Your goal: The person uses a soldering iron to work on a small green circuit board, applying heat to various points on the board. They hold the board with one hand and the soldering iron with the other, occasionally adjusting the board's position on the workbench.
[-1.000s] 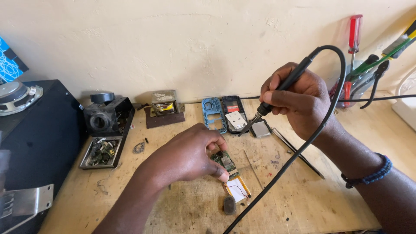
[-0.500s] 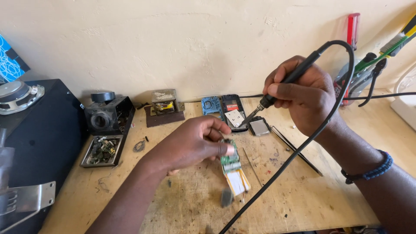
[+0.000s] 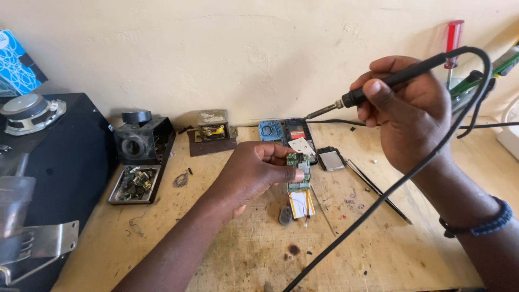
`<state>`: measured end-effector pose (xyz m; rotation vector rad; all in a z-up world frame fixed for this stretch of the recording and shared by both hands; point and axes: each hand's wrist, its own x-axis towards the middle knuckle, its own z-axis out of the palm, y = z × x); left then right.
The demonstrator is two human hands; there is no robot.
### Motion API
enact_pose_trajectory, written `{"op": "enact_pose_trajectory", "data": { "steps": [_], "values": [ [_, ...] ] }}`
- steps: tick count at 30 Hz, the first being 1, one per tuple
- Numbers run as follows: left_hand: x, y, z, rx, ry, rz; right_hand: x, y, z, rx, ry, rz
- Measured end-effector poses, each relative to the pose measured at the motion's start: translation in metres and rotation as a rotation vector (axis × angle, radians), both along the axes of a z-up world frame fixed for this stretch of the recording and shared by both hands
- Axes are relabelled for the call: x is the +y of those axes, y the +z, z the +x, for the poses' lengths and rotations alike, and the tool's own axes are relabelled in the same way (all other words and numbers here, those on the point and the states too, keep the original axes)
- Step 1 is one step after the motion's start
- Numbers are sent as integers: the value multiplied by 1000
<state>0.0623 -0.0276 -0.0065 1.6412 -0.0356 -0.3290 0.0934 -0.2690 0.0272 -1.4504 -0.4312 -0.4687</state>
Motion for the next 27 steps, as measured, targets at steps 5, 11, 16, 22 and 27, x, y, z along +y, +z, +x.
{"op": "enact_pose_trajectory", "data": {
  "steps": [5, 11, 16, 22, 27],
  "values": [
    [5, -10, 5, -140, 40, 150, 7, 0, -9, -78, 9, -64],
    [5, -7, 9, -65, 10, 164, 8, -5, -25, -291, -29, -288],
    [7, -17, 12, -188, -87, 155, 16, -2, -38, -415, -20, -400],
    [4, -19, 13, -136, -64, 106, 17, -3, -38, -411, 12, -454],
    [0, -6, 6, -41, -15, 163, 16, -2, -39, -399, 4, -432]
  ]
}}
